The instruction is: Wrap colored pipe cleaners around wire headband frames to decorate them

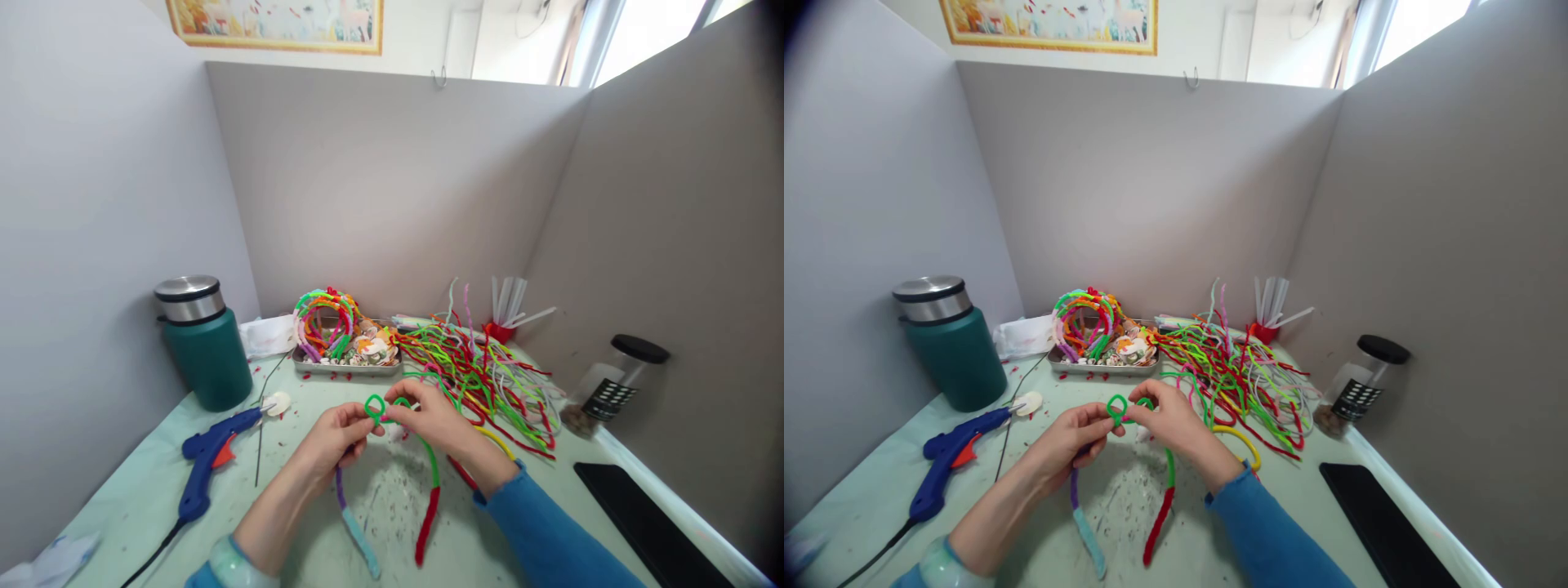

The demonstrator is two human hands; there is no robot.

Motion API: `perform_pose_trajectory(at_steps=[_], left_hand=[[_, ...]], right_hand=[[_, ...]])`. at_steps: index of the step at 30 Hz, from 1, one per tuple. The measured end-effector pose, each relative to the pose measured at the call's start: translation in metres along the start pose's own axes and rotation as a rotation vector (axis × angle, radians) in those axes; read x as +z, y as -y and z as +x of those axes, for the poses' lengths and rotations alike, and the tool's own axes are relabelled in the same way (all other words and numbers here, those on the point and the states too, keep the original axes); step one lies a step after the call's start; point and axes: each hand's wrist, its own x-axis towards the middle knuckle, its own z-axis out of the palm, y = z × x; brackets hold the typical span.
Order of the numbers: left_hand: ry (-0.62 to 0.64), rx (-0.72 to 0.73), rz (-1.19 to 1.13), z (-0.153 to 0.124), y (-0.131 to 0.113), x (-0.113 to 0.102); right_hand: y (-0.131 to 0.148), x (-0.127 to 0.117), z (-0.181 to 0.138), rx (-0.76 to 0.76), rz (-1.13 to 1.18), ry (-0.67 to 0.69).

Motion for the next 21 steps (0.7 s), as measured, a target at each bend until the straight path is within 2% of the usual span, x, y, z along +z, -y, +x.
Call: perform_pose_trajectory(at_steps=[5, 13, 18, 21], left_hand=[[0.029, -0.003, 0.060, -0.002, 0.002, 0.005], [-0.139, -0.043, 0.068, 0.000, 0.003, 0.012], [-0.161, -0.077, 0.014, 0.001, 0.004, 0.012], [-0.168, -0.078, 0.003, 0.001, 0.005, 0.010]], right_hand=[[0.001, -0.002, -0.002, 0.015, -0.136, 0.035], [0.004, 0.004, -0.005, -0.044, -0.236, 0.009], [0.006, 0.007, -0.006, -0.078, -0.273, 0.007], [0.004, 0.007, -0.005, -0.074, -0.212, 0.015]])
